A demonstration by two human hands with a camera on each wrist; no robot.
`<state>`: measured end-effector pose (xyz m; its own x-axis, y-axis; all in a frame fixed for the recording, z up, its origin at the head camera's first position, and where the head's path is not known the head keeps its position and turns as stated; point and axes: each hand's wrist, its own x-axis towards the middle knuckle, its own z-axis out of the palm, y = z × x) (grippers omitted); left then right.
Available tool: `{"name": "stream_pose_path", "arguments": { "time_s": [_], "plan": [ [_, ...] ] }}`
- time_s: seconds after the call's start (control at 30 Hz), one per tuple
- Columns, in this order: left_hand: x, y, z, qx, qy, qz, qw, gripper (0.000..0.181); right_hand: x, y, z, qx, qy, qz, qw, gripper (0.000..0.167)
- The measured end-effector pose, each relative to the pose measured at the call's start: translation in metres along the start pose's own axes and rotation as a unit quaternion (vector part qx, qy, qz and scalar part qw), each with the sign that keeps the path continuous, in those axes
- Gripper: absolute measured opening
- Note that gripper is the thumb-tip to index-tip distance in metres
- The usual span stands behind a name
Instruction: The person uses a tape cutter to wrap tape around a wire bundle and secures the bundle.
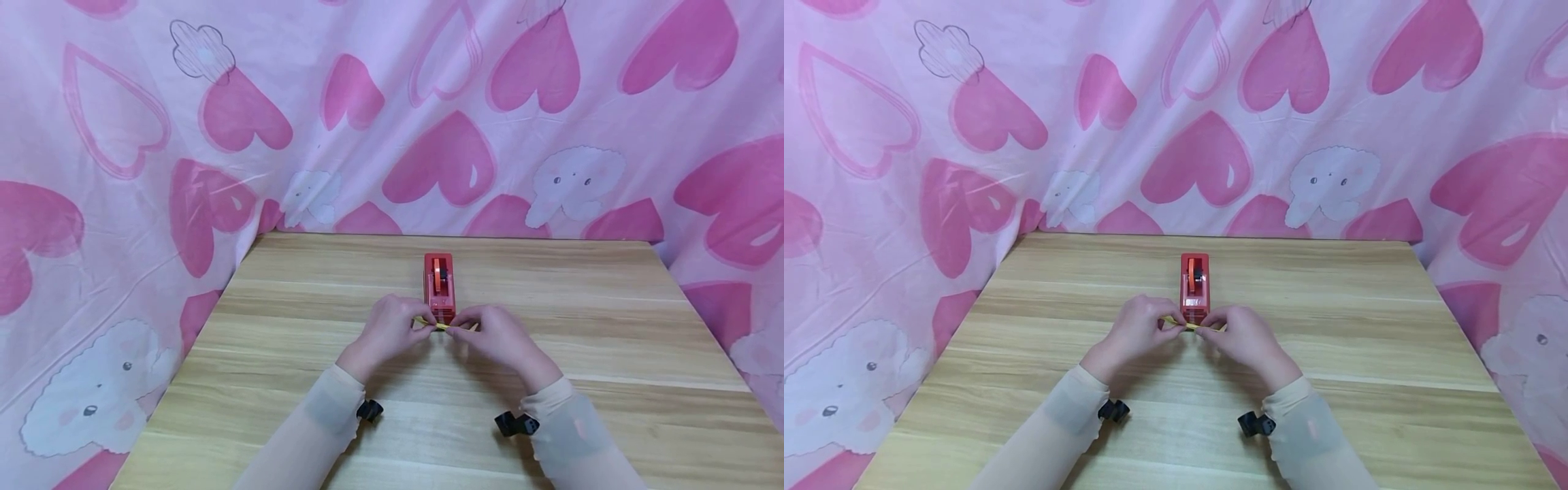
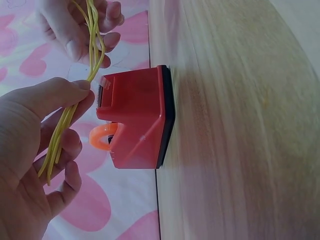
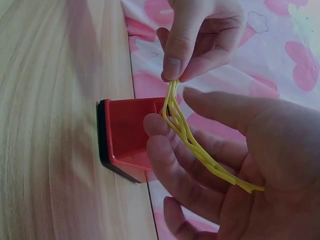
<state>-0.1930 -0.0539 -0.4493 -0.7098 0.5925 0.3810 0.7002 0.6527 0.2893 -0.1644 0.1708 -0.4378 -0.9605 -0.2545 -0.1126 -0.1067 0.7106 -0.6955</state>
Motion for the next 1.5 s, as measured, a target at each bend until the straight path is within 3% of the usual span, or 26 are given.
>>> {"name": "stream_pose_path", "arguments": {
  "time_s": [0.13,0.47,0.6,0.73,0.9,1.1,1.37,1.5],
  "plan": [
    [-0.001,-0.001,0.002,-0.001,0.011,0.005,0.9999,0.004,0.0,0.0,-0.002,0.068,-0.033,0.024,0.9968,0.021],
    [-0.003,-0.001,0.005,0.007,0.023,0.022,0.9995,0.004,0.004,0.007,0.002,0.15,-0.067,0.022,0.9861,0.02],
    [-0.003,0.001,0.005,0.008,0.024,0.023,0.9994,0.003,0.005,0.009,0.005,0.2,-0.064,0.037,0.977,0.021],
    [-0.003,0.002,0.003,0.012,0.014,0.015,0.9997,0.003,0.005,0.01,0.008,0.202,-0.038,0.051,0.9772,0.023],
    [-0.002,0.004,0.002,0.021,0.007,-0.003,0.9998,0.005,0.005,0.01,0.008,0.184,-0.011,0.045,0.9819,0.021],
    [-0.001,0.005,0.001,-0.016,-0.015,-0.05,0.9985,0.008,0.003,0.01,0.008,0.173,-0.005,0.044,0.984,0.016],
    [-0.002,0.003,0.001,-0.056,-0.078,-0.12,0.9881,0.009,0.002,0.009,0.009,0.168,0.003,0.034,0.9852,0.018],
    [-0.002,0.001,0.001,-0.086,-0.092,-0.146,0.9813,0.008,0.002,0.009,0.009,0.168,0.011,0.029,0.9854,0.019]
  ]
}}
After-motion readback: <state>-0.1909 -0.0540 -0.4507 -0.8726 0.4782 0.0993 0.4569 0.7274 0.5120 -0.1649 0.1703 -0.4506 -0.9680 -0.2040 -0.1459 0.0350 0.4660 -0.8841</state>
